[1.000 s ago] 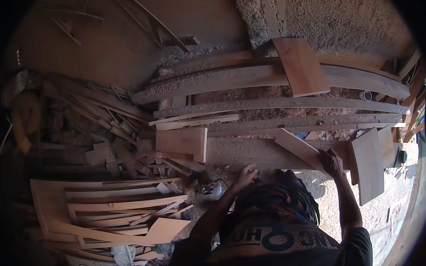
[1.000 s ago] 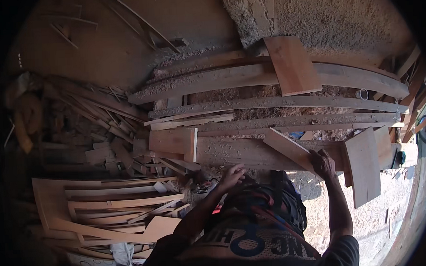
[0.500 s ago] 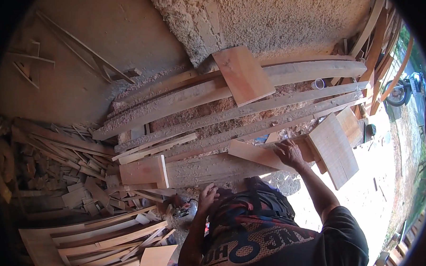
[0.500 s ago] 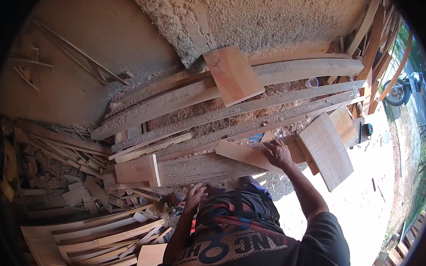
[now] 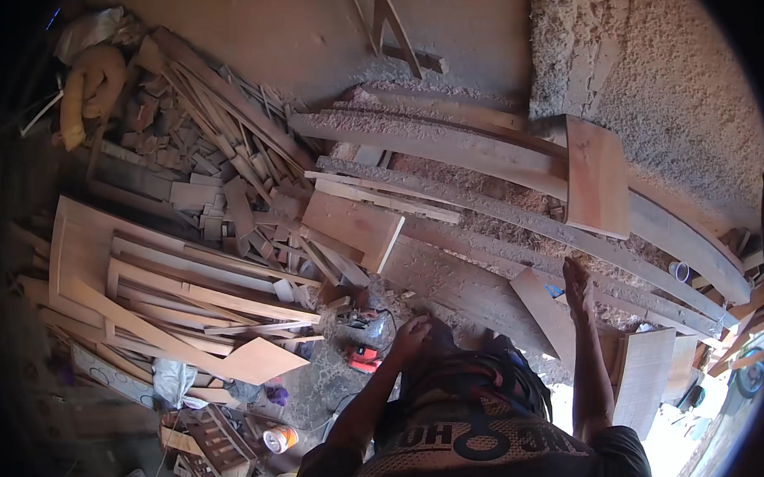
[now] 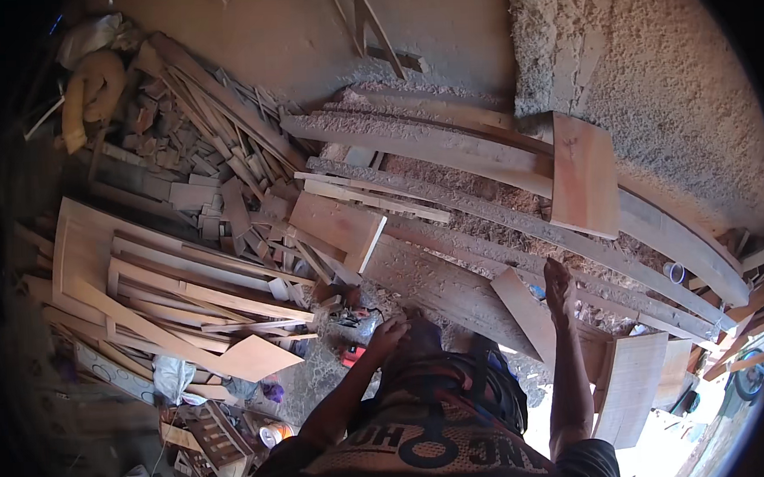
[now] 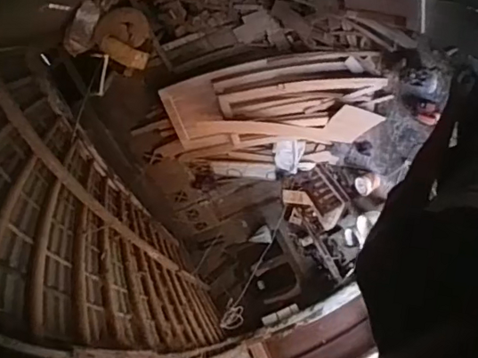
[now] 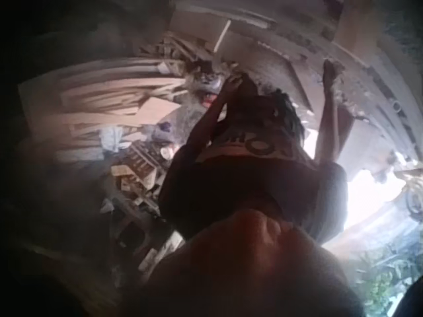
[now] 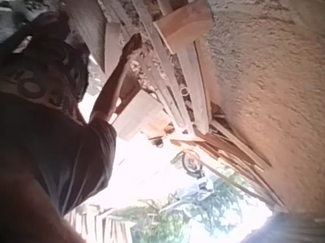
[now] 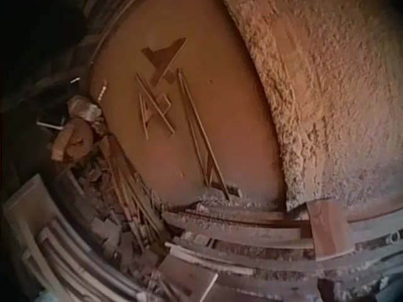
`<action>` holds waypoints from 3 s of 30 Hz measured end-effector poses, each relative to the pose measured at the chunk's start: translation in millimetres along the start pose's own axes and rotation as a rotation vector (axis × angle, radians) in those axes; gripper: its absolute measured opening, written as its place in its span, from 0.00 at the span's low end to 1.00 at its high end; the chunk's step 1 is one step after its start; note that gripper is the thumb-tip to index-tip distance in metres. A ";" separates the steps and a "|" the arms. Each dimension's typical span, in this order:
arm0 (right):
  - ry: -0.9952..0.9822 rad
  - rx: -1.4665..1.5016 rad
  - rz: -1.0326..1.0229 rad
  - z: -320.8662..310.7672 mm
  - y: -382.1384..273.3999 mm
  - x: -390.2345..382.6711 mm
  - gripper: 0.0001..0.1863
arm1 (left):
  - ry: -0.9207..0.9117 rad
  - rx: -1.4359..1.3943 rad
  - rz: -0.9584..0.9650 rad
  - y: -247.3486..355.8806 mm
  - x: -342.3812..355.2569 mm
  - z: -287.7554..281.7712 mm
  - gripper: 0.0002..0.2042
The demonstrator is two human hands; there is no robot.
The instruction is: The person selects a piece of plywood and uses a circular saw to cut it into smaller sections. They then use a hand planer to smooth the edges of the cut wood and measure the pieces with a tape measure.
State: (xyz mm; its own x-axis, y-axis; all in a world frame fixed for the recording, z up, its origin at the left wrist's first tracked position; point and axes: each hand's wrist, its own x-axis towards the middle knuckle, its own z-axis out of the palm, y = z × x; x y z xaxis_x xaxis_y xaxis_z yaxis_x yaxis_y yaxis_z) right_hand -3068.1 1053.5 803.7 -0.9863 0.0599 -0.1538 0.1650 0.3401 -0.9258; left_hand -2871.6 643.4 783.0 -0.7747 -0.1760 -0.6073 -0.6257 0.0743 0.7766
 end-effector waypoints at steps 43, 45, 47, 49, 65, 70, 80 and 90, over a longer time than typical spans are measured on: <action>-0.366 -0.231 -0.360 403.9 -30.8 77.0 0.16 | -0.507 -1.762 0.796 59.4 168.3 -238.9 0.27; -0.364 -0.378 -0.387 395.4 -34.9 74.5 0.16 | -0.491 -1.775 0.810 57.4 165.8 -234.2 0.27; -0.380 -0.302 -0.499 393.5 -60.7 68.6 0.17 | -0.470 -1.783 0.814 56.3 164.0 -228.7 0.27; -0.534 -0.235 -0.541 390.2 -113.5 40.5 0.19 | -0.410 -1.799 0.813 39.6 154.8 -223.7 0.27; -0.914 -0.305 -0.814 428.9 -227.1 -6.3 0.47 | 0.398 -1.374 0.288 104.8 151.1 -217.4 0.32; -0.973 -0.454 -1.270 427.1 -250.4 -0.5 0.39 | 0.325 -1.489 0.401 88.6 104.8 -229.3 0.28; -0.924 -0.903 -1.078 396.2 -156.6 36.9 0.40 | 0.413 -1.355 0.368 24.8 104.6 -227.2 0.22; -0.894 -0.890 -0.718 284.0 -103.5 -8.8 0.39 | 1.112 -0.536 0.243 118.7 176.5 -183.3 0.34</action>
State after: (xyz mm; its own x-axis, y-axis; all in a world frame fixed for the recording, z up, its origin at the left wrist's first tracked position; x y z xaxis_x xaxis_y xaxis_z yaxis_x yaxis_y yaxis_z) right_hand -3077.4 751.3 802.8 -0.4732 -0.8514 -0.2262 -0.7365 0.5232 -0.4286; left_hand -3065.8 441.3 798.8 -0.2050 -0.9634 -0.1725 -0.1602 -0.1408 0.9770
